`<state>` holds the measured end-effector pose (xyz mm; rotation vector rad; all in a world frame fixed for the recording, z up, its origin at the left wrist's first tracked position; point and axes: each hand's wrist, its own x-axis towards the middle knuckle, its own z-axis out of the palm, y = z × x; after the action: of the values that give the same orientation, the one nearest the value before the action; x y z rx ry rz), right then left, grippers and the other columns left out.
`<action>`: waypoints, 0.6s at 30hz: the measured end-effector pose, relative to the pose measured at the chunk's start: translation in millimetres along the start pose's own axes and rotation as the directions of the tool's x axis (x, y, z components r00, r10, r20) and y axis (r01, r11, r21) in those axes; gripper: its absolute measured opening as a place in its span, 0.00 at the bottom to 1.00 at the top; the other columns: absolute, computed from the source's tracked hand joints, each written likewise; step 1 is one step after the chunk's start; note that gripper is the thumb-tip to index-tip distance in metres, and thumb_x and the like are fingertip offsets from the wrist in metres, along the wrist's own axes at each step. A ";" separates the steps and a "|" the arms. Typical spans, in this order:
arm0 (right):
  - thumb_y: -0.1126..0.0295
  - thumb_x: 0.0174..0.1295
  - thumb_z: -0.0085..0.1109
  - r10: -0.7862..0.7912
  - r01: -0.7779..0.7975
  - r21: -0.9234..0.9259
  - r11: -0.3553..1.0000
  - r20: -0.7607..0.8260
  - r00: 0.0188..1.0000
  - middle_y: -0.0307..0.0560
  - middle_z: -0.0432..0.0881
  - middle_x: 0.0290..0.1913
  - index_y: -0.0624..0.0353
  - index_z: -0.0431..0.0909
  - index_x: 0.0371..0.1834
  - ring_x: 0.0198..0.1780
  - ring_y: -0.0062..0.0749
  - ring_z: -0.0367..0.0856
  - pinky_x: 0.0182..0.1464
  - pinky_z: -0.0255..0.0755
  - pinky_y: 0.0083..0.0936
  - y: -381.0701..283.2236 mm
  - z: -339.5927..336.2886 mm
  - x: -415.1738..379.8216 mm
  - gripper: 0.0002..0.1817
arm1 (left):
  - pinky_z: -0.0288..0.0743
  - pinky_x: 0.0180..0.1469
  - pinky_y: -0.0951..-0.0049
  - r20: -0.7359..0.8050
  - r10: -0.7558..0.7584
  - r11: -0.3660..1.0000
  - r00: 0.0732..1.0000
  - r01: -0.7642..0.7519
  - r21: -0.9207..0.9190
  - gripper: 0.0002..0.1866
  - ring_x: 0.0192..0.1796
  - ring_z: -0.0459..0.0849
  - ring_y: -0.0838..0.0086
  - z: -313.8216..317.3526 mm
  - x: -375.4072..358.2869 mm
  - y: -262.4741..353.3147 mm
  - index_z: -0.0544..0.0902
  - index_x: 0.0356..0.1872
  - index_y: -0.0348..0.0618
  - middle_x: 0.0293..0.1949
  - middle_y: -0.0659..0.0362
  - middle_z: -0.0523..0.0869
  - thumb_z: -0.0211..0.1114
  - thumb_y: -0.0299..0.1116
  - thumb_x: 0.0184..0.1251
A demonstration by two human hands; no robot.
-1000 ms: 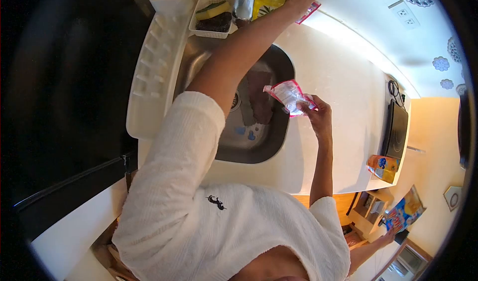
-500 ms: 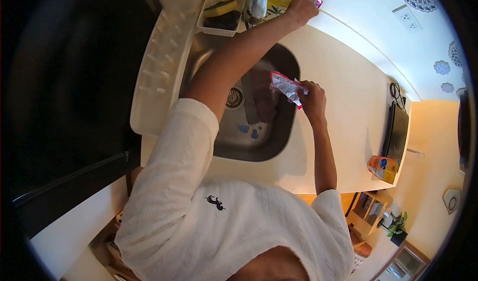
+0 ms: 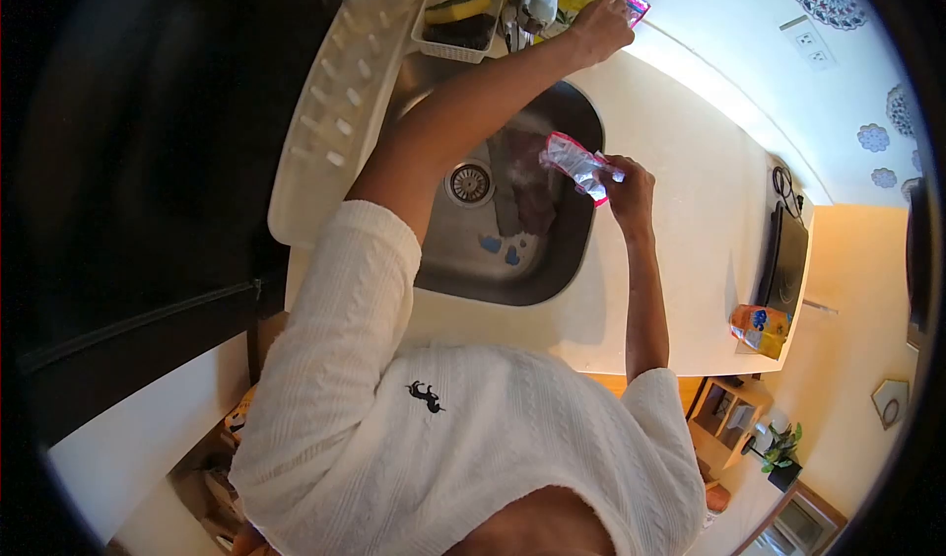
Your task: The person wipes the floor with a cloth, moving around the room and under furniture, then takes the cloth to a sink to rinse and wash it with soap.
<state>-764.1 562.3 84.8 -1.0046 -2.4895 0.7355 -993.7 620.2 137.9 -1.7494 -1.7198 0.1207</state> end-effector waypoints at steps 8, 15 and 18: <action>0.76 0.47 0.60 0.083 -0.075 0.097 0.992 -0.073 0.994 0.53 0.81 0.36 0.60 0.81 0.37 0.37 0.42 0.80 0.42 0.72 0.31 5.7 -3.2 -6.8 0.12 | 0.42 0.68 0.50 -0.157 -0.042 0.973 0.987 0.005 -0.229 0.07 0.53 0.75 0.66 -11.4 -19.4 -8.4 0.83 0.32 0.49 0.43 0.56 0.81 0.60 0.30 0.50; 0.75 0.49 0.58 0.041 -0.039 0.049 0.998 -0.029 0.999 0.55 0.81 0.35 0.60 0.81 0.38 0.37 0.45 0.80 0.42 0.72 0.31 11.5 1.6 -8.9 0.11 | 0.43 0.68 0.51 -0.127 -0.017 0.891 0.992 -0.043 -0.452 0.15 0.56 0.72 0.69 -14.5 -40.9 11.2 0.80 0.45 0.51 0.47 0.59 0.79 0.61 0.33 0.54; 0.75 0.50 0.60 0.144 -0.155 0.243 0.958 0.063 0.988 0.48 0.82 0.31 0.64 0.80 0.37 0.33 0.28 0.79 0.38 0.71 0.23 23.2 -2.7 -5.8 0.10 | 0.56 0.64 0.57 -0.139 -0.093 0.575 0.986 -0.061 -0.816 0.16 0.56 0.72 0.65 -15.0 -65.8 10.9 0.79 0.47 0.47 0.49 0.57 0.79 0.60 0.34 0.56</action>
<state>-746.5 573.2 72.6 -1.1009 -2.3030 1.0962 -985.1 555.1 118.7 -2.2800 -1.7798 -0.9847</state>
